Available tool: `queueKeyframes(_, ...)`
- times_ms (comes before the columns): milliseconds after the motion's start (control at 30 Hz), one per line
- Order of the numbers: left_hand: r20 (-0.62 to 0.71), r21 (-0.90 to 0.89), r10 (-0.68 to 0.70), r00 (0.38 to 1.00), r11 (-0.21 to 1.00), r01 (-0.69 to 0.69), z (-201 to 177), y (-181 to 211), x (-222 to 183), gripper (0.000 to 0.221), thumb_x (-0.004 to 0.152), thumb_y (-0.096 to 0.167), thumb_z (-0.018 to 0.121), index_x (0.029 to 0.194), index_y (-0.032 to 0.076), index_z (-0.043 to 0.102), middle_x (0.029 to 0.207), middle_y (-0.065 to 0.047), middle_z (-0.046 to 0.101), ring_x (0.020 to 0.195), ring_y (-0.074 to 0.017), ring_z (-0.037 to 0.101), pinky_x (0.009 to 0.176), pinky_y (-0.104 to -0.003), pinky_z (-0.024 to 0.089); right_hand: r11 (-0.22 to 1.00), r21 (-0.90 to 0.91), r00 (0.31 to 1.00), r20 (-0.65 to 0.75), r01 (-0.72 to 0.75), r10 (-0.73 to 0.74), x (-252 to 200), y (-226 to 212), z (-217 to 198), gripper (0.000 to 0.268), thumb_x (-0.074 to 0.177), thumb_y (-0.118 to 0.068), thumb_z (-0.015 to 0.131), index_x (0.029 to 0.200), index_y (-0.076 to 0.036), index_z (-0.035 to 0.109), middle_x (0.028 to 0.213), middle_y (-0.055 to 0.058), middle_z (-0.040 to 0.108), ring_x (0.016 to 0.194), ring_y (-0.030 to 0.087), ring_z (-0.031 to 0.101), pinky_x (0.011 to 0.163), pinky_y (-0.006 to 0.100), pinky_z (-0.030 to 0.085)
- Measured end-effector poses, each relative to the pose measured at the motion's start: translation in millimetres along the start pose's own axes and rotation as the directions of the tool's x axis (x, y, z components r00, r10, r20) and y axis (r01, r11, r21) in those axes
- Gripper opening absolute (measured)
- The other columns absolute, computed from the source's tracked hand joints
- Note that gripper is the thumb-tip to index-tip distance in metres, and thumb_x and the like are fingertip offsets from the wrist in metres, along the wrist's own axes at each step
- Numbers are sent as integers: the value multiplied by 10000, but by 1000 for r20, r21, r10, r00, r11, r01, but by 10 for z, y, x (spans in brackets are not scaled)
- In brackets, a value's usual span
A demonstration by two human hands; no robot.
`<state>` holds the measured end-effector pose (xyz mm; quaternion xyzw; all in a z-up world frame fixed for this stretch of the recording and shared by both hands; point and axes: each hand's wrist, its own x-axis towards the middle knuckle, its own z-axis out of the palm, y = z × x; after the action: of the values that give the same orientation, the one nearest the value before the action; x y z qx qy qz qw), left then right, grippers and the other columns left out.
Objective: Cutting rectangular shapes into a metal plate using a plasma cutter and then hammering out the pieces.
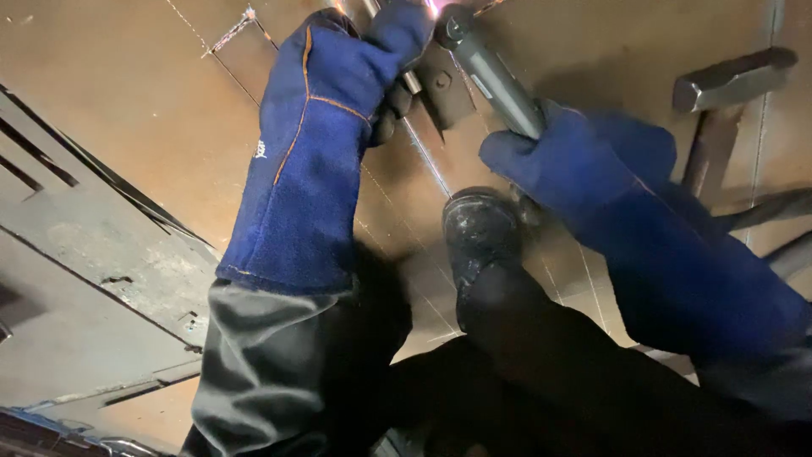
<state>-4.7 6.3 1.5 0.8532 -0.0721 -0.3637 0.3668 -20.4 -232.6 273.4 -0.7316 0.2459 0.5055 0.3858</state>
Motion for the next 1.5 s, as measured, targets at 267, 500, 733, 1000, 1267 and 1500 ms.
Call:
queueKeyframes(267,-12,-66,-66,998,996,65,-105,-27,41,252,856,306,692,783,66,708,721,-165,693,610,-326,650,541,-459,497,986,-151,997,-25,-72,69,-182,-370,-188,339,909,-421,630,845,-92,676,668,102,629,626,199,609,630,361,486)
queueKeyframes(500,-7,-112,-119,993,987,118,-179,-30,-48,269,855,321,700,776,64,703,706,-158,691,591,-314,646,523,-449,492,993,-61,990,89,-103,108,-112,-280,-303,404,921,-427,654,857,-28,676,685,122,655,607,231,660,600,413,545)
queueKeyframes(733,-15,-166,-190,982,969,185,-220,-150,-170,288,855,336,708,768,62,698,692,-152,689,572,-302,642,504,-440,487,835,-533,990,-76,-139,117,-190,-363,-179,389,985,-529,622,895,-157,690,648,78,686,579,200,643,629,341,460)
queueKeyframes(1000,-17,-219,-246,969,947,237,-438,-137,-227,309,855,353,718,760,60,693,676,-145,686,549,-288,638,483,-429,481,990,-142,1000,-19,-26,24,-265,-371,-188,349,886,-409,615,845,-65,661,613,100,653,525,203,645,558,376,511)
queueKeyframes(1267,-14,-291,-336,942,902,317,-568,-108,-387,331,854,371,727,751,59,688,660,-138,684,527,-274,633,462,-419,475,988,-156,1000,-17,17,-19,-167,-162,-115,359,932,-425,581,857,-79,641,605,100,613,526,191,653,551,385,513)
queueKeyframes(1500,2,-357,-412,911,851,385,-1485,1175,-383,351,854,386,735,744,57,683,645,-132,682,508,-262,629,444,-409,470,997,-76,999,44,31,-27,-159,-226,-120,348,963,-409,595,904,-69,640,675,80,643,577,187,645,578,368,542)
